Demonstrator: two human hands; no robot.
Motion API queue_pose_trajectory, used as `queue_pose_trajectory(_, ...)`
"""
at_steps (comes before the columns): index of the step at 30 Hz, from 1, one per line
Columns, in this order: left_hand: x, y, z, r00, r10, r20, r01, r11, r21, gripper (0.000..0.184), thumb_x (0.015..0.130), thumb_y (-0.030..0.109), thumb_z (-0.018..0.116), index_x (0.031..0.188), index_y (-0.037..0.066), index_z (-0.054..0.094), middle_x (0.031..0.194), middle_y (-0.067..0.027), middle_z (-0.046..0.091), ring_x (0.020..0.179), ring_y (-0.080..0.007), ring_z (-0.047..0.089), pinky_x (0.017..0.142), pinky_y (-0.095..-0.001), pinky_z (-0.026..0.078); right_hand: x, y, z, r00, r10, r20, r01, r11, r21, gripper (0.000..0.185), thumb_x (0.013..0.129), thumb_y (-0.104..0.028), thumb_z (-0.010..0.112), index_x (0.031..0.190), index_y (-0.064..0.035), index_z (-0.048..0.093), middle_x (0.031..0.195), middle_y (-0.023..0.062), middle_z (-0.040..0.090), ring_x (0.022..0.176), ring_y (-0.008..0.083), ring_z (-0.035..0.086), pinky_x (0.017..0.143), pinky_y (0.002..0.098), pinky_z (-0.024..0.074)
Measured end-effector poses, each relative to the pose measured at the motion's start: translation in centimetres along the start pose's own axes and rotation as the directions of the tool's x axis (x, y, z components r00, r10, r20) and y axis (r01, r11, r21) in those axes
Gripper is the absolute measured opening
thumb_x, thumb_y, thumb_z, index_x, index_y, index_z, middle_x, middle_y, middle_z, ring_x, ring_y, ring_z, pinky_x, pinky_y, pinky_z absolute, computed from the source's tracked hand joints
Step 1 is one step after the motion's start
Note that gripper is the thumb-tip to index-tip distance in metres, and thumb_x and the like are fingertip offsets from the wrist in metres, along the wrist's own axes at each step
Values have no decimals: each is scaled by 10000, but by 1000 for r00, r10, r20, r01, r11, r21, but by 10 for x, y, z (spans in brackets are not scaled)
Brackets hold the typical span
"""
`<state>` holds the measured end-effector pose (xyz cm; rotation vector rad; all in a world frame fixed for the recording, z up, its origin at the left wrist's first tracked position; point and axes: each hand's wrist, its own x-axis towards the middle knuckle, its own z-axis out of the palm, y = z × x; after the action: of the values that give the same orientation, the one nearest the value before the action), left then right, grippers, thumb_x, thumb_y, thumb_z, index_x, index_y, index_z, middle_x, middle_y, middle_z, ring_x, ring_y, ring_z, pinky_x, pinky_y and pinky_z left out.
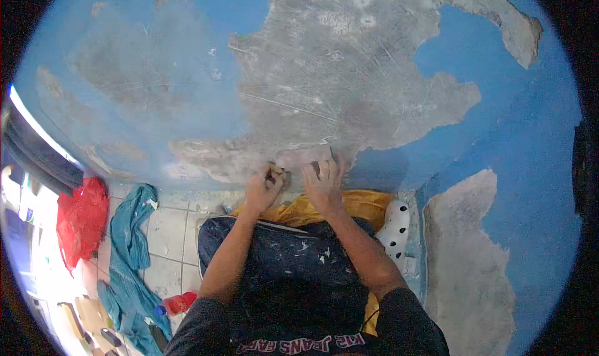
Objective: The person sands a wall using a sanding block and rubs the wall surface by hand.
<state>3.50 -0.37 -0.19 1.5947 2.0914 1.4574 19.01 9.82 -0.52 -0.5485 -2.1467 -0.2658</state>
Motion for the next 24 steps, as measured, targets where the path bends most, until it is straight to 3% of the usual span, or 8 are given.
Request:
queue_pose_trajectory(6, 4, 10, -3, 994, 70, -79, -80, 987, -141, 273, 820, 93, 679, 1059, 51, 555, 764, -105, 645, 662, -222, 649, 611, -332, 505, 8, 9, -13, 991, 103, 91, -103, 995, 3, 355, 758, -165, 687, 1109, -196, 644, 1084, 68, 521, 1064, 303, 502, 914, 524, 382)
queue_pose_trajectory(8, 4, 6, -3, 997, 35, -69, -50, 972, -230, 335, 815, 84, 688, 1106, 29, 530, 800, -91, 650, 709, -205, 644, 633, -332, 499, 13, 11, -18, 980, 111, 164, -151, 956, 253, 306, 816, -193, 661, 1118, -154, 640, 1031, 86, 555, 1009, 309, 530, 851, 474, 387)
queue_pose_trajectory(12, 7, 15, -7, 988, 81, -131, -110, 967, -229, 385, 826, 104, 699, 1147, 12, 508, 864, -102, 651, 796, -200, 645, 699, -334, 502, 12, 5, -21, 976, 98, 195, -178, 876, 449, 257, 870, -199, 626, 1105, -97, 631, 950, 126, 589, 920, 341, 555, 844, 467, 402)
queue_pose_trajectory(14, 6, 24, -12, 996, 40, -74, -59, 956, -286, 421, 847, 142, 703, 1191, 16, 496, 918, -113, 650, 855, -207, 644, 761, -341, 502, -9, 9, 4, 908, 223, 354, -406, 676, 616, 255, 916, -236, 603, 1085, -45, 619, 875, 127, 601, 855, 291, 575, 803, 425, 429)
queue_pose_trajectory(15, 5, 27, -15, 996, 38, -83, -60, 957, -285, 421, 847, 142, 703, 1191, 16, 496, 918, -113, 650, 855, -207, 644, 761, -341, 502, -5, 4, -1, 911, 213, 354, -399, 677, 619, 255, 916, -236, 603, 1085, -45, 619, 875, 127, 601, 855, 291, 575, 803, 425, 429)
queue_pose_trajectory(17, 1, 32, -20, 999, 34, 38, -20, 946, -322, 481, 868, 180, 698, 1254, 12, 465, 1005, -140, 637, 934, -214, 631, 833, -343, 490, 10, -12, -19, 832, 326, 448, -550, 379, 745, 232, 980, -232, 524, 942, -7, 566, 828, 65, 494, 778, 146, 486, 703, 297, 414)
queue_pose_trajectory(21, -2, 24, -13, 992, 44, 118, 2, 931, -365, 495, 895, 180, 673, 1297, 14, 436, 1109, -133, 615, 1021, -200, 598, 881, -334, 467, -1, -11, -5, 829, 349, 438, -555, 416, 720, 257, 980, -256, 527, 927, -6, 549, 785, 36, 472, 768, 117, 455, 683, 299, 415)
queue_pose_trajectory(24, -1, 26, -13, 979, -27, 200, 150, 758, -635, 458, 923, 167, 642, 1310, 33, 435, 1177, -107, 589, 1083, -190, 568, 922, -327, 449, 0, -14, -5, 773, 433, 464, -626, 399, 670, 279, 988, -262, 515, 878, -6, 523, 753, 28, 456, 740, 106, 438, 660, 301, 400)
